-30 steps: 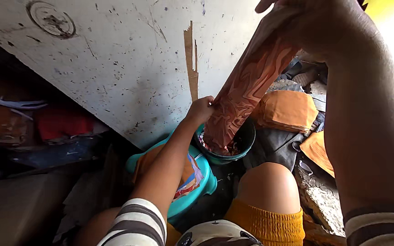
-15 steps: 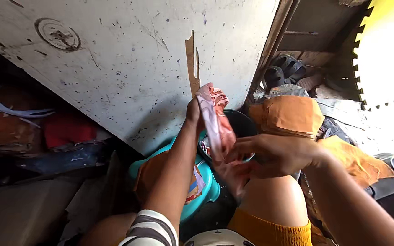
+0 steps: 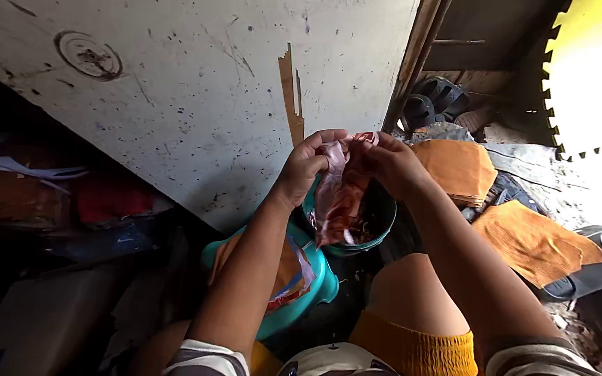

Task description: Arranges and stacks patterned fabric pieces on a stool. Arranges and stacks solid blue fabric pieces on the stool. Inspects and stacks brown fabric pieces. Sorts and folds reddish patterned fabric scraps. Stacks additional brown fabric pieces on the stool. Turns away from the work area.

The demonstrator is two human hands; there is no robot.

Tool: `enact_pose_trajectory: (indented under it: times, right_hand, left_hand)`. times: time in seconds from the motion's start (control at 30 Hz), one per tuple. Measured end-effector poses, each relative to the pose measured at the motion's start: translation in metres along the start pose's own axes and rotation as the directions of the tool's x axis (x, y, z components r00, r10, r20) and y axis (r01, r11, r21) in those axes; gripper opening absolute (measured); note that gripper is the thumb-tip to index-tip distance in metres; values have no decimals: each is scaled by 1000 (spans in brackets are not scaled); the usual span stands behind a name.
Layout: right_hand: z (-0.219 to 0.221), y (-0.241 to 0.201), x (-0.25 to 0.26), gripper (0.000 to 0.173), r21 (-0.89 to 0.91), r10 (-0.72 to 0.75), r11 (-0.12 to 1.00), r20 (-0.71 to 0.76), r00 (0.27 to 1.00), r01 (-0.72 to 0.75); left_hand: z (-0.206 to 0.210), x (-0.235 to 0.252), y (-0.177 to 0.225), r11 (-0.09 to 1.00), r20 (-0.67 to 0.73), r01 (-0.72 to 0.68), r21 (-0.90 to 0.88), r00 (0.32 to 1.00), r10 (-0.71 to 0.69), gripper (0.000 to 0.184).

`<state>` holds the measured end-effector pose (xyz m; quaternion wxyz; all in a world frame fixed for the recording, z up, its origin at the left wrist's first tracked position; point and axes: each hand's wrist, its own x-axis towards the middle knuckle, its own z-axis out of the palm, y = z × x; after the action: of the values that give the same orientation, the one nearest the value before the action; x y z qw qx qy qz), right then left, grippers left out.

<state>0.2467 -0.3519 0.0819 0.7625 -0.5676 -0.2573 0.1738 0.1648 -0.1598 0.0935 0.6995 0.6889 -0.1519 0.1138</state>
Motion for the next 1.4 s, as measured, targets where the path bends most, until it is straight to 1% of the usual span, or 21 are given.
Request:
enact_pose_trajectory:
  times: [0.1, 0.17, 0.23, 0.3, 0.33, 0.4, 0.47, 0.53, 0.63, 0.7, 0.77, 0.87, 0.9, 0.97, 1.03, 1.07, 1.17, 1.23, 1.27, 1.33, 1.4]
  right_hand:
    - [1, -14, 5, 8, -85, -35, 996, -9, 999, 34]
    - [7, -24, 4, 3, -122, -59, 991, 23, 998, 62]
    - [12, -33, 5, 4, -176, -111, 977, 79, 991, 124]
    - [19, -42, 4, 5, -264, -172, 944, 116, 978, 198]
    - [23, -46, 3, 5, -304, -203, 923, 129, 971, 234]
    - [32, -54, 4, 7, -335, -272, 890, 156, 950, 310]
    - [44, -58, 7, 9, -302, -327, 879, 180, 928, 369]
    - [59, -55, 9, 17, -274, -357, 876, 185, 916, 396]
    - [83, -52, 13, 39, -258, -371, 879, 157, 915, 400]
    - [94, -52, 16, 53, -217, -397, 876, 186, 899, 431]
    - [103, -53, 20, 50, -206, -402, 865, 260, 878, 458]
    - [120, -56, 24, 39, -330, -390, 804, 335, 857, 495]
    - [125, -57, 26, 38, -399, -390, 764, 342, 855, 508]
    - [136, -60, 26, 34, -581, -393, 620, 351, 850, 527]
    - [147, -65, 23, 35, -698, -368, 483, 386, 846, 529]
    - [152, -66, 23, 36, -721, -357, 437, 410, 840, 538]
    - [165, -69, 21, 33, -760, -358, 321, 455, 816, 565]
    - [175, -71, 20, 26, -786, -353, 274, 454, 818, 555]
    - [179, -72, 20, 23, -799, -355, 258, 444, 823, 543]
    - [185, -72, 25, 23, -810, -377, 248, 424, 824, 531]
    - [190, -73, 31, 24, -806, -352, 268, 428, 832, 528]
  left_hand:
    - [-15, -11, -2, 994, -17, -19, -110, 1000, 18, 40]
    - [-15, -15, 0, 995, -103, -11, -97, 995, 1, 32]
    - [-13, -15, 3, 1000, -225, -11, 23, 974, 16, 27]
    - [-17, -15, 10, 984, -283, -18, 175, 957, 68, 31]
    - [-21, -17, 17, 975, -286, -8, 221, 956, 72, 32]
    - [-30, -21, 36, 976, -282, -6, 218, 957, 69, 37]
    - [-38, -25, 50, 988, -258, -53, 147, 962, 90, 55]
    - [-44, -36, 51, 984, -227, -67, 163, 968, 103, 69]
    - [-54, -53, 65, 968, -236, -88, 233, 961, 145, 60]
    - [-63, -60, 81, 964, -248, -115, 239, 953, 176, 63]
    - [-72, -69, 91, 947, -217, -92, 308, 962, 164, 67]
    - [-80, -81, 112, 916, -226, -82, 392, 957, 183, 48]
    - [-82, -85, 120, 917, -239, -76, 392, 954, 181, 44]
    - [-87, -92, 130, 904, -232, -1, 427, 966, 111, 49]
    - [-92, -97, 137, 817, -232, 119, 564, 973, 18, 54]
    - [-94, -100, 142, 733, -250, 175, 657, 968, -6, 52]
    - [-97, -105, 161, 433, -315, 296, 851, 949, -30, 37]
    - [-102, -109, 170, 314, -341, 321, 894, 940, 12, 26]
    - [-106, -111, 173, 284, -343, 316, 905, 938, 48, 25]
    - [-114, -113, 177, 281, -346, 308, 909, 934, 95, 27]
    - [-121, -116, 176, 347, -371, 313, 884, 921, 116, 27]
